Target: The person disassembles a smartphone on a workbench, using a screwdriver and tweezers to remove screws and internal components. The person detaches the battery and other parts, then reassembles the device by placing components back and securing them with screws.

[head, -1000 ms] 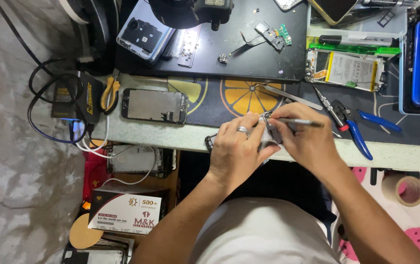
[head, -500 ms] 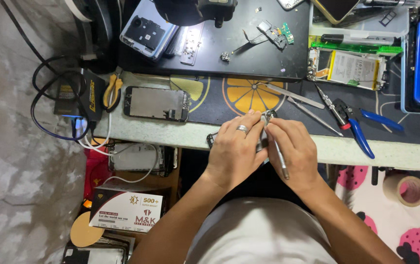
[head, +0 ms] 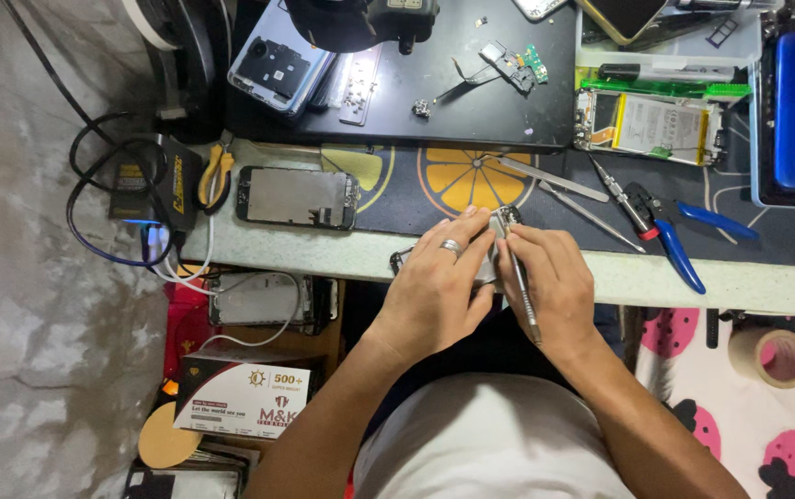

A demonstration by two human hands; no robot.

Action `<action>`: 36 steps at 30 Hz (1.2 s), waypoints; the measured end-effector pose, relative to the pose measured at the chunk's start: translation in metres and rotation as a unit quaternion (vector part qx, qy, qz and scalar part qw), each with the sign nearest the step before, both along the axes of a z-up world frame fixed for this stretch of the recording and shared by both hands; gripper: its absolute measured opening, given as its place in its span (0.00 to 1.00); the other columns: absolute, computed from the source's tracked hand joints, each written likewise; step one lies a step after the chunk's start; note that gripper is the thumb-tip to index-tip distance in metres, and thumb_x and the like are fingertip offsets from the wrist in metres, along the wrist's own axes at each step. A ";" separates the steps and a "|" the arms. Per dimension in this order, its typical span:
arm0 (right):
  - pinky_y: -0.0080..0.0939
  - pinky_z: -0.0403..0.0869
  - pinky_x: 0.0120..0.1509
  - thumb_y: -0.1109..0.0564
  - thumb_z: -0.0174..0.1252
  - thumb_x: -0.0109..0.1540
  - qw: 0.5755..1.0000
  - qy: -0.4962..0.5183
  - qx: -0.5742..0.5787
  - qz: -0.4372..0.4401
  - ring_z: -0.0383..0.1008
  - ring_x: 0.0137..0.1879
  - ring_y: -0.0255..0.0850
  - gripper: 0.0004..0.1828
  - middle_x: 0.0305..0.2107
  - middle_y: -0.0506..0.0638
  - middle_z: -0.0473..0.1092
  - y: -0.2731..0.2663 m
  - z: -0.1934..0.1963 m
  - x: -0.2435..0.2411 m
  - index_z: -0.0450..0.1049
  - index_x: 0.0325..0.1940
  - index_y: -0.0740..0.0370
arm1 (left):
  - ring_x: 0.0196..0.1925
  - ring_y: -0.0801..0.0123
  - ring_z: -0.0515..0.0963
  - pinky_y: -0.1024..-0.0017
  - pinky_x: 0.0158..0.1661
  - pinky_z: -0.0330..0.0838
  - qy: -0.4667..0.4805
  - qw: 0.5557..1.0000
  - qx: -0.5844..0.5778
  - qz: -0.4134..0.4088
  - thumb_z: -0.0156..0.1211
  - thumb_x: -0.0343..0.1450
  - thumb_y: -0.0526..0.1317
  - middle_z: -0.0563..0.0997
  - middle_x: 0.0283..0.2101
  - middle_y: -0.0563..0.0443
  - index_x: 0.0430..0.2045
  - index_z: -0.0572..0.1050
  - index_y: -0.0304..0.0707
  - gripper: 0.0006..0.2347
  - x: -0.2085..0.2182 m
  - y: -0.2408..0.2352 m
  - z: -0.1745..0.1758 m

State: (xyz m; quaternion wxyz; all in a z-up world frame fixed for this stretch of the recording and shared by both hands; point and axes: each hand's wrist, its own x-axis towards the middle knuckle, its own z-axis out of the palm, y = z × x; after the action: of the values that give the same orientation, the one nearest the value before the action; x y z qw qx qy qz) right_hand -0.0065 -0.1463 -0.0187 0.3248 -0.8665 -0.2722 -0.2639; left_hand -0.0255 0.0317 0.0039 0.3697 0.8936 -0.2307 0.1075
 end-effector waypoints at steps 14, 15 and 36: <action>0.34 0.78 0.53 0.67 0.67 0.65 0.971 0.134 0.192 -0.047 0.81 0.46 0.39 0.06 0.43 0.57 0.79 -0.011 -0.009 0.004 0.77 0.45 0.69 | 0.64 0.45 0.74 0.56 0.65 0.66 -0.016 1.000 0.007 0.014 0.67 0.67 0.39 0.76 0.59 0.35 0.51 0.74 0.26 0.20 0.006 -0.004 0.003; 0.34 0.78 0.53 0.67 0.67 0.65 0.971 0.137 0.192 -0.043 0.81 0.47 0.39 0.06 0.43 0.57 0.79 -0.013 -0.010 0.004 0.77 0.45 0.69 | 0.63 0.45 0.75 0.56 0.64 0.66 -0.015 1.000 0.008 0.017 0.67 0.68 0.39 0.77 0.58 0.35 0.50 0.75 0.27 0.19 0.007 -0.005 0.004; 0.40 0.78 0.55 0.70 0.64 0.65 0.983 0.090 0.156 0.037 0.80 0.52 0.46 0.10 0.49 0.57 0.77 -0.050 0.015 0.012 0.74 0.49 0.66 | 0.43 0.58 0.78 0.62 0.45 0.69 -0.065 0.994 0.010 0.088 0.66 0.69 0.39 0.78 0.36 0.52 0.33 0.80 0.45 0.03 0.057 -0.027 -0.009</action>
State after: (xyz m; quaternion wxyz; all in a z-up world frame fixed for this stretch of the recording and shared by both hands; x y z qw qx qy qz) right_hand 0.0055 -0.1967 -0.0041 0.4885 -0.8150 -0.2290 -0.2117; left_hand 0.0311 0.0052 -0.0054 0.3339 0.9054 -0.1757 0.1949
